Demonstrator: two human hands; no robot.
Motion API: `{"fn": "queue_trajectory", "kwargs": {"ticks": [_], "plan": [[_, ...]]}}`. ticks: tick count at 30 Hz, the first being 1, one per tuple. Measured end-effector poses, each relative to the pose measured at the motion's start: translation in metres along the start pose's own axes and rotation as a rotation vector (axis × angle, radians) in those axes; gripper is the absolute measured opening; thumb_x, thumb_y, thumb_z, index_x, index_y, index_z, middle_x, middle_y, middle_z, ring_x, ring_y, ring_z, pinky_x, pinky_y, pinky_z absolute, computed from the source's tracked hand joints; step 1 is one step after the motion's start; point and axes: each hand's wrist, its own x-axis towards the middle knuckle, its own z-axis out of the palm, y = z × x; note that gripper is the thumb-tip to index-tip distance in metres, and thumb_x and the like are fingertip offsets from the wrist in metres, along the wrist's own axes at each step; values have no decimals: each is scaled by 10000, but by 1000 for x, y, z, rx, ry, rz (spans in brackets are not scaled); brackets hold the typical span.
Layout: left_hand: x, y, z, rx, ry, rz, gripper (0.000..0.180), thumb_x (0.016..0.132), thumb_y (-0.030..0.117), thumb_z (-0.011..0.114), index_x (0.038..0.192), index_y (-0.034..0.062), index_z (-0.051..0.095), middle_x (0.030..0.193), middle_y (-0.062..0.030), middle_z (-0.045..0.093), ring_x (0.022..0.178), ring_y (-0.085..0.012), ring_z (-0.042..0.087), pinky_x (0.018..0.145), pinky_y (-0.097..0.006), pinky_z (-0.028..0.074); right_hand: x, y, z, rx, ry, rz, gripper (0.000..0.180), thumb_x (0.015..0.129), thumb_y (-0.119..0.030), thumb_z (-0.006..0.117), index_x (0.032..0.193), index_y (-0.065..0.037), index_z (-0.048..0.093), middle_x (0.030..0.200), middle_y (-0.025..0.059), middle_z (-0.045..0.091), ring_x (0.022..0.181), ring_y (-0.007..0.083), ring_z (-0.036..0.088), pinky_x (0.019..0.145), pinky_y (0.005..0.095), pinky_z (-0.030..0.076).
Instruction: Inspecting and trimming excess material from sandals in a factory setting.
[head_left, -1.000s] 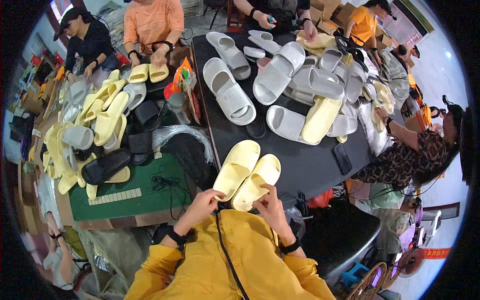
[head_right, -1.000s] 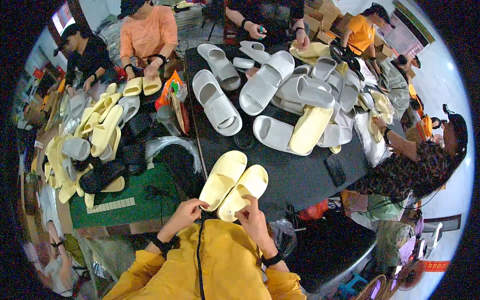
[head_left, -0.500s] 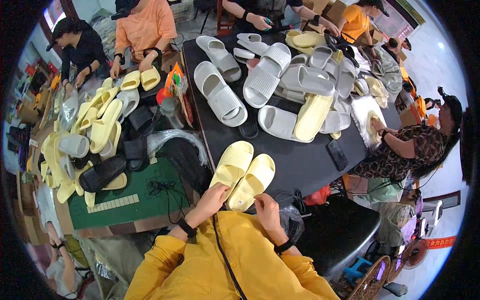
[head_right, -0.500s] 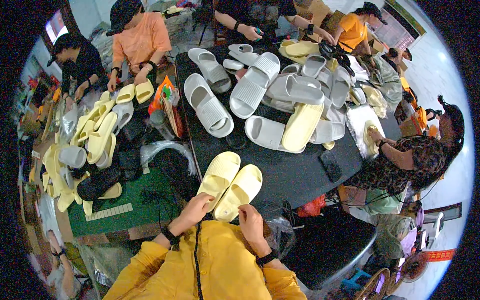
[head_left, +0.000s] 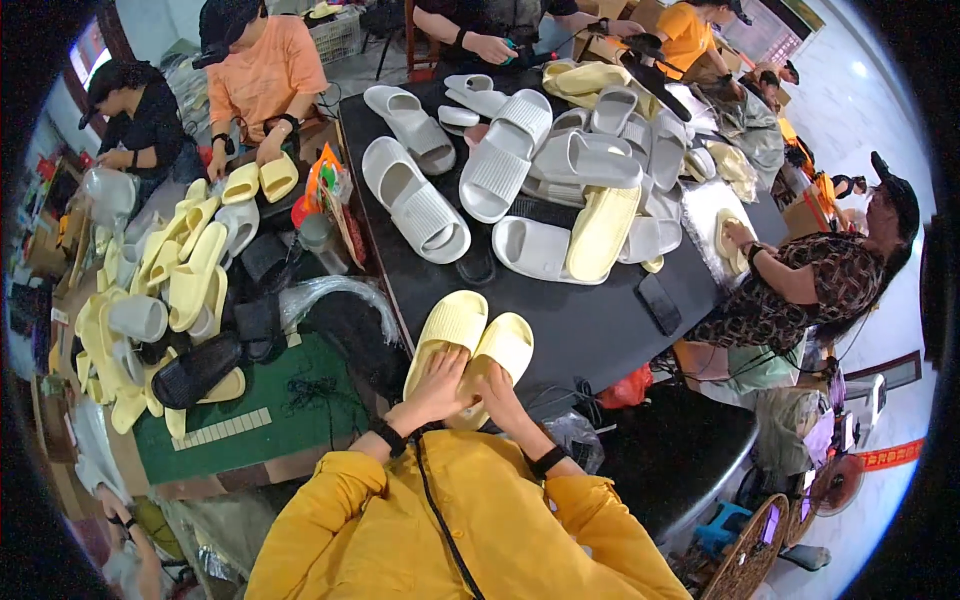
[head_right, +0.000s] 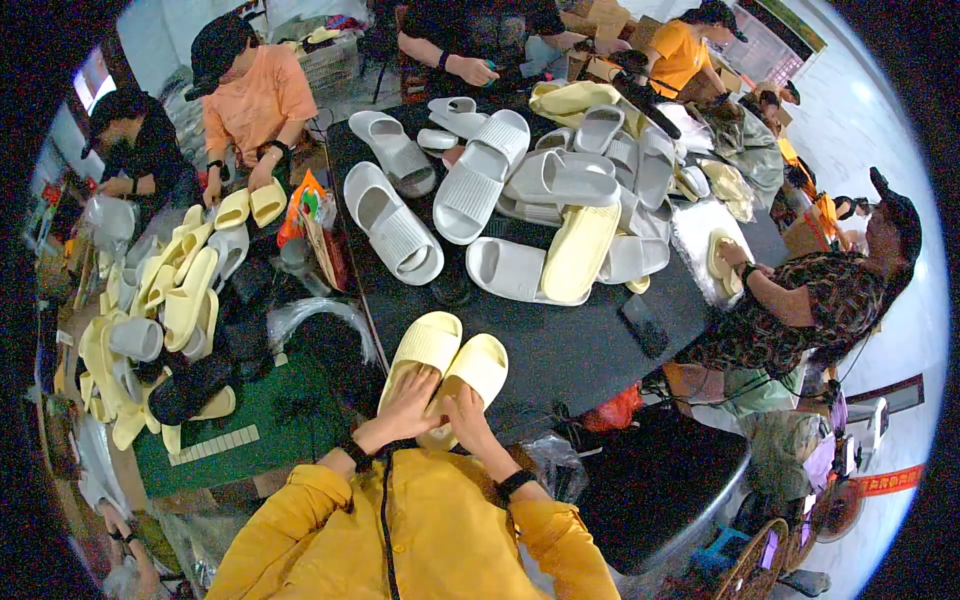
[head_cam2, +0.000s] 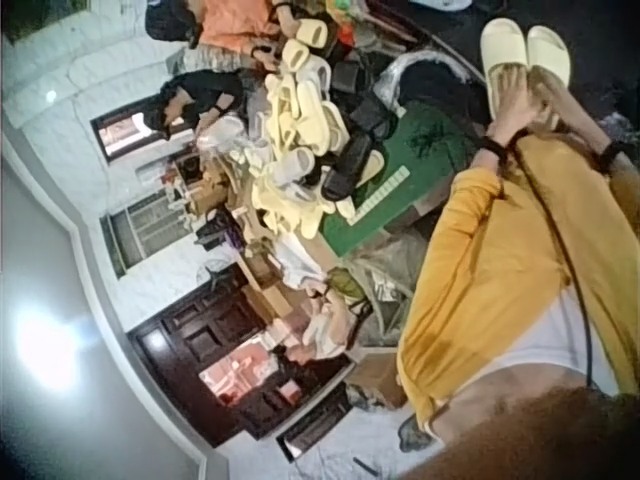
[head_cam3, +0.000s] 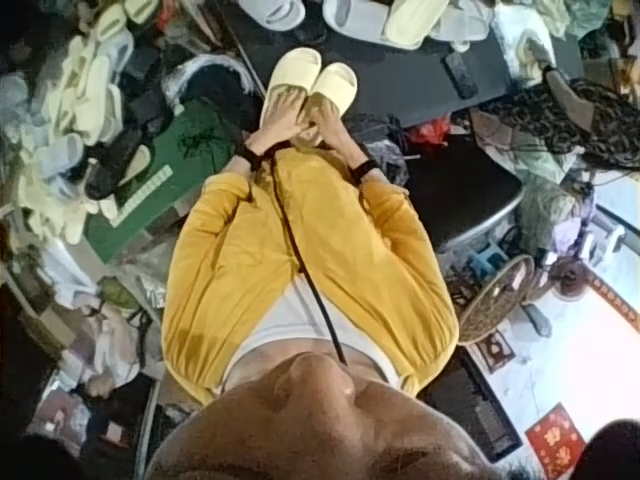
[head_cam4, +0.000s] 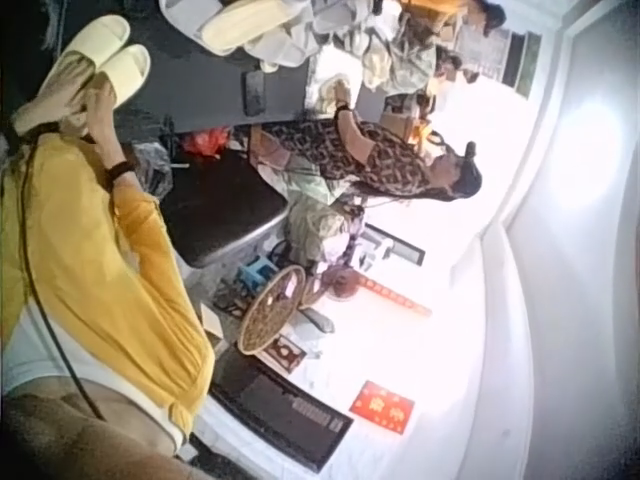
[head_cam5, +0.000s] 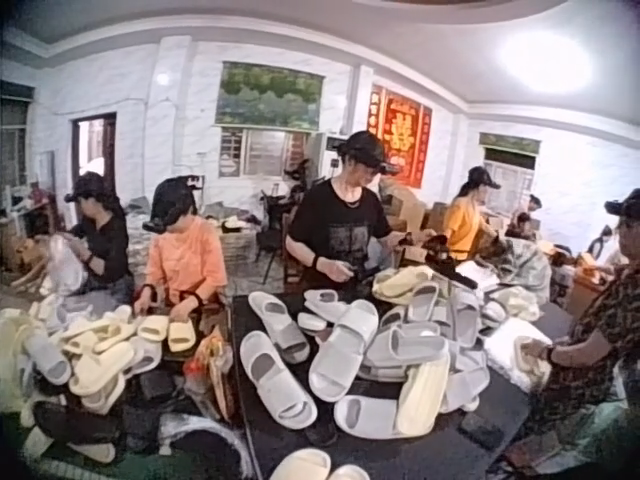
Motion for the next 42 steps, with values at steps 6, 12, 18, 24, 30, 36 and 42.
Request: {"fn": "queue_trajectory", "kwargs": {"ticks": [6, 12, 18, 24, 30, 36, 42], "plan": [[13, -15, 30, 100, 174, 78, 660, 726, 187, 700, 1268, -46, 405, 1306, -224, 408, 1253, -411, 344, 1073, -515, 236, 23, 11, 23, -107, 120, 149, 482, 929, -331, 495, 1204, 60, 433, 1254, 321, 427, 1153, 463, 415, 967, 498, 349], [22, -3, 27, 136, 320, 54, 430, 689, 76, 640, 1089, -34, 524, 1165, -205, 492, 1160, -381, 416, 1007, -480, 309, 22, 17, 26, -191, 158, 138, 507, 916, -333, 519, 1216, 64, 419, 1159, 305, 511, 1077, 469, 478, 939, 515, 375], [24, -14, 28, 229, 347, 66, 364, 705, 148, 661, 1015, -28, 586, 1087, -177, 551, 1111, -349, 463, 973, -459, 339, 11, -6, 7, -217, -6, 29, 489, 930, -269, 513, 1275, 56, 393, 1282, 291, 432, 1180, 423, 420, 968, 466, 351], [34, -23, 6, 240, 161, 89, 333, 739, 223, 645, 969, -18, 632, 1074, -154, 589, 1104, -301, 489, 1011, -437, 324, 2, -35, -47, 264, 128, 207, 186, 898, -108, 572, 1009, 12, 661, 856, 81, 685, 738, 157, 664, 654, 278, 527], [20, -26, 21, 170, 135, 132, 341, 739, 183, 612, 995, -44, 620, 1120, -179, 580, 1150, -327, 465, 1059, -453, 288, 45, 23, -68, 104, 400, 172, 211, 865, -141, 598, 1021, -7, 647, 934, 155, 665, 812, 264, 651, 720, 338, 509], [16, -22, 22, 48, 182, 142, 347, 737, 142, 588, 1010, -70, 608, 1127, -204, 572, 1177, -343, 446, 1086, -466, 263, 74, 58, -55, -134, 341, 192, 325, 843, -223, 649, 1072, 8, 639, 882, 130, 686, 681, 204, 667, 636, 317, 513], [12, -25, 22, 50, 131, 80, 350, 737, 154, 594, 1013, -60, 613, 1122, -197, 576, 1169, -340, 456, 1083, -467, 269, 85, 15, -52, 183, 292, 304, 169, 863, -142, 609, 946, 2, 644, 798, 101, 682, 683, 148, 655, 623, 283, 505]]}}
